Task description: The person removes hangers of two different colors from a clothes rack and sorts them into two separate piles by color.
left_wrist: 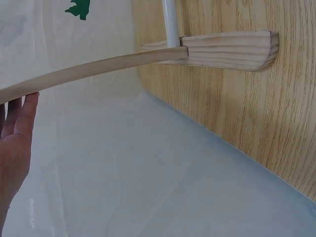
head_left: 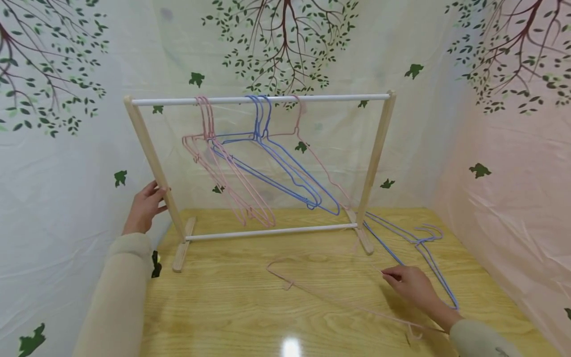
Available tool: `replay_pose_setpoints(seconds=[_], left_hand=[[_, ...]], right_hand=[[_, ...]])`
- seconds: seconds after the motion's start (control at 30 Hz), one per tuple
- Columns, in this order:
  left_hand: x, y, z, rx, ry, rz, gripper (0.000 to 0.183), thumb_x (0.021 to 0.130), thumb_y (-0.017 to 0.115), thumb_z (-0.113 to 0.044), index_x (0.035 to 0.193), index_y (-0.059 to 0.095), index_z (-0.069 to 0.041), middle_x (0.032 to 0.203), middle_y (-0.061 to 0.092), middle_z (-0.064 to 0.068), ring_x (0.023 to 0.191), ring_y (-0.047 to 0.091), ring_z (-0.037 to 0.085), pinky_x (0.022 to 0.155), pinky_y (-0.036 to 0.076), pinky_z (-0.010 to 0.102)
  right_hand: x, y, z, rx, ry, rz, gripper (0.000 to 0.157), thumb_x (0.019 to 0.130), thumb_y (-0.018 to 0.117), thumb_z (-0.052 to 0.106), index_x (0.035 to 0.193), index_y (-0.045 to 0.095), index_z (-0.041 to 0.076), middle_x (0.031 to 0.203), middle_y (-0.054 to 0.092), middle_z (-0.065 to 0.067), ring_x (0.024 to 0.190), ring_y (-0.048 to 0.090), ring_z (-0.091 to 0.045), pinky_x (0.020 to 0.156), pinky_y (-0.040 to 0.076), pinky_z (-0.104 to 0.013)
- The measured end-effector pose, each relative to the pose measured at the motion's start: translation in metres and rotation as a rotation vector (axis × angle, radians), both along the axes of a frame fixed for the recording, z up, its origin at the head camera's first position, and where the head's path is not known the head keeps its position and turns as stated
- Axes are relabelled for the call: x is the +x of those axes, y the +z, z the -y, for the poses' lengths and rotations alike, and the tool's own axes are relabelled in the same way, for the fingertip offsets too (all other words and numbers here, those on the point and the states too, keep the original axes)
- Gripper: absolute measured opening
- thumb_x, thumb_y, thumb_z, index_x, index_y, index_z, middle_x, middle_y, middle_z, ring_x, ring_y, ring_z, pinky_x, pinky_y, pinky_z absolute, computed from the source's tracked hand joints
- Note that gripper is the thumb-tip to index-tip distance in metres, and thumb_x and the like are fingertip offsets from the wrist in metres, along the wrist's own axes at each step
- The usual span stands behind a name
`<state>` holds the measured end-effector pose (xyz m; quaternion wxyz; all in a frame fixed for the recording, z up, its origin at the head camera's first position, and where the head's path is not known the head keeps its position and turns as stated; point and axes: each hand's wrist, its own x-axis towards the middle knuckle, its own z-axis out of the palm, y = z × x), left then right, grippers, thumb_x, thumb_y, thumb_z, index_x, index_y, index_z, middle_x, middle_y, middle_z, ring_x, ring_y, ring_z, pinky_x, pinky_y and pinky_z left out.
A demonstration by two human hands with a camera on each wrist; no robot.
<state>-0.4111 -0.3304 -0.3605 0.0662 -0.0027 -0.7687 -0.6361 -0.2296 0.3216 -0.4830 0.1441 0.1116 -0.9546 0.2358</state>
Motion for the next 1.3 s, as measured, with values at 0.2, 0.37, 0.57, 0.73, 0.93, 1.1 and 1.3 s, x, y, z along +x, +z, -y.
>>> replay_pose_setpoints(seconds=[0.2,0.37,0.57,0.73,0.93,1.1,1.3], left_hand=[[0.001,-0.001,-0.002,-0.005,-0.001,-0.007,0.061,0.106,0.042,-0.036,0.160,0.021,-0.015,0.140,0.043,0.013,0.134,0.040,0.029,0.110,0.035,0.057],[0.001,-0.002,-0.002,-0.001,0.004,-0.001,0.062,0.106,0.043,-0.039,0.160,0.021,-0.016,0.140,0.043,0.012,0.132,0.041,0.028,0.110,0.034,0.057],[-0.002,-0.004,-0.001,-0.002,0.008,0.004,0.062,0.106,0.042,-0.039,0.160,0.021,-0.016,0.142,0.042,0.014,0.134,0.040,0.029,0.110,0.034,0.056],[-0.002,-0.004,-0.002,-0.005,0.009,0.003,0.061,0.107,0.042,-0.037,0.160,0.020,-0.017,0.143,0.042,0.014,0.134,0.040,0.029,0.110,0.034,0.056],[-0.001,-0.004,-0.003,-0.015,0.016,-0.004,0.062,0.106,0.042,-0.039,0.160,0.021,-0.017,0.142,0.042,0.014,0.134,0.039,0.031,0.110,0.035,0.056],[-0.001,-0.004,-0.003,-0.016,0.015,-0.009,0.062,0.106,0.043,-0.039,0.159,0.021,-0.016,0.139,0.045,0.012,0.132,0.042,0.029,0.109,0.036,0.056],[0.000,-0.004,-0.002,-0.020,0.020,-0.007,0.063,0.105,0.044,-0.040,0.159,0.022,-0.016,0.137,0.045,0.011,0.133,0.042,0.029,0.109,0.036,0.056]], right_hand=[[-0.003,-0.008,0.012,-0.030,-0.041,0.033,0.011,0.089,0.072,0.006,0.098,0.077,0.001,0.091,0.073,-0.007,0.074,0.065,-0.015,0.062,0.053,-0.026],[-0.009,-0.016,0.017,-0.026,-0.071,-0.001,0.011,0.088,0.073,0.006,0.098,0.078,0.003,0.092,0.074,-0.008,0.077,0.068,-0.021,0.064,0.056,-0.032],[-0.010,-0.018,0.020,-0.043,-0.070,-0.021,0.016,0.088,0.074,0.008,0.103,0.076,0.002,0.095,0.073,-0.008,0.085,0.069,-0.030,0.071,0.057,-0.046],[-0.010,-0.014,0.019,-0.088,-0.078,0.013,0.018,0.091,0.072,0.010,0.106,0.075,0.002,0.099,0.072,-0.009,0.085,0.068,-0.028,0.072,0.057,-0.044],[-0.016,-0.004,0.019,-0.111,-0.059,-0.041,0.017,0.093,0.069,0.009,0.107,0.074,-0.001,0.098,0.072,-0.012,0.085,0.069,-0.029,0.070,0.058,-0.043],[-0.029,0.019,0.024,-0.149,-0.092,-0.119,0.022,0.096,0.067,0.013,0.111,0.073,-0.002,0.101,0.072,-0.017,0.086,0.070,-0.033,0.070,0.059,-0.046],[-0.053,0.073,0.043,-0.250,-0.099,-0.186,0.032,0.102,0.059,0.022,0.121,0.069,-0.002,0.109,0.069,-0.021,0.097,0.068,-0.037,0.077,0.058,-0.049]])
